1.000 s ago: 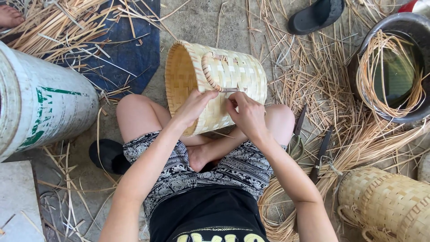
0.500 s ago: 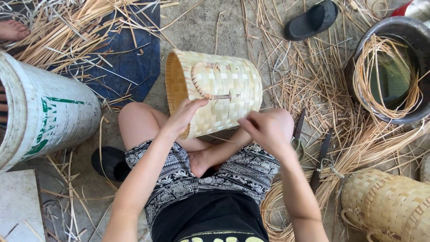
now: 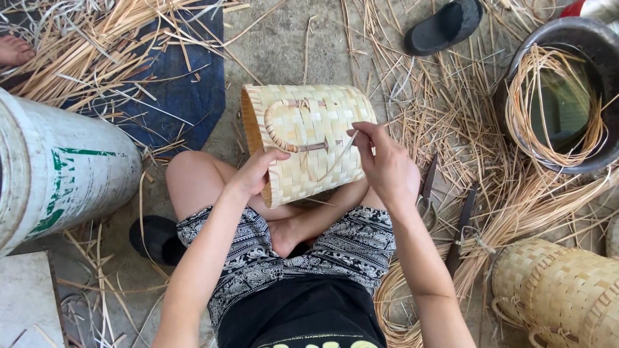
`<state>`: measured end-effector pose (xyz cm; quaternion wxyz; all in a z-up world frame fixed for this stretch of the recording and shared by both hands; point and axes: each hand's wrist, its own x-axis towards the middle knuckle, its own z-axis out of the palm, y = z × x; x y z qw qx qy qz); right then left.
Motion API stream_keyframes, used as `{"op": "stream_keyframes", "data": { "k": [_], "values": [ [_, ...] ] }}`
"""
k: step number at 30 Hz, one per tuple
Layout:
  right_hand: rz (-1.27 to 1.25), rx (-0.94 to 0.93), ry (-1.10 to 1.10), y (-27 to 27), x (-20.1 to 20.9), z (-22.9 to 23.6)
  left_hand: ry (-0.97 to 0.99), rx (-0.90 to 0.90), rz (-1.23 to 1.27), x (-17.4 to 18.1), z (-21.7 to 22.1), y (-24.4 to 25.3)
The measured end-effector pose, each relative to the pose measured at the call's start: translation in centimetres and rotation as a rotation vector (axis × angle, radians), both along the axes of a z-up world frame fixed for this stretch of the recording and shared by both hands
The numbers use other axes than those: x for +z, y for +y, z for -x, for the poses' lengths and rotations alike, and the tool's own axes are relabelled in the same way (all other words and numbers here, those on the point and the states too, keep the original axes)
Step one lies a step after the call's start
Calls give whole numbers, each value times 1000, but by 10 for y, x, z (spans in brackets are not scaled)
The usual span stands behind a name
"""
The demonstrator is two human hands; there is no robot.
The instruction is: The recorder is weaving a basket using thin strips of wood or bamboo, including attaching a handle and trimming excess material.
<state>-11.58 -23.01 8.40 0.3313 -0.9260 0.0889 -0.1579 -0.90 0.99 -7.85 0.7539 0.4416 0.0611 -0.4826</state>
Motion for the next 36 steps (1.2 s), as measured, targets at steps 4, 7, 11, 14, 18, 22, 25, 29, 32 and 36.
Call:
{"op": "stream_keyframes", "data": {
  "k": [4,7,11,14,18,22,25,29,32,36],
  "values": [
    [-229,-142,67,8,-51,-9,-36,-66,-52,-2,-5,4],
    [-454,-95,-216,9,-83,-18,-56,-95,-57,4,-8,3],
    [-532,-136,-169,12,-92,-23,-75,-86,-50,9,-8,2],
    [-467,-126,-166,15,-95,-21,-52,-95,-75,4,-9,1],
    [-581,-153,-105,22,-104,-16,-49,-82,-46,-1,-9,3],
    [-236,-34,-94,28,-95,-18,-46,-191,-39,-10,-19,4],
    [-107,18,-145,18,-83,-12,-2,-149,14,-12,-17,-9],
    [-289,-74,-275,10,-119,65,80,186,167,33,11,-37],
    [-198,338,-270,57,-104,89,11,233,203,36,17,-58],
    [-458,230,38,79,-166,62,-9,269,195,-31,25,-75]
  ]
}}
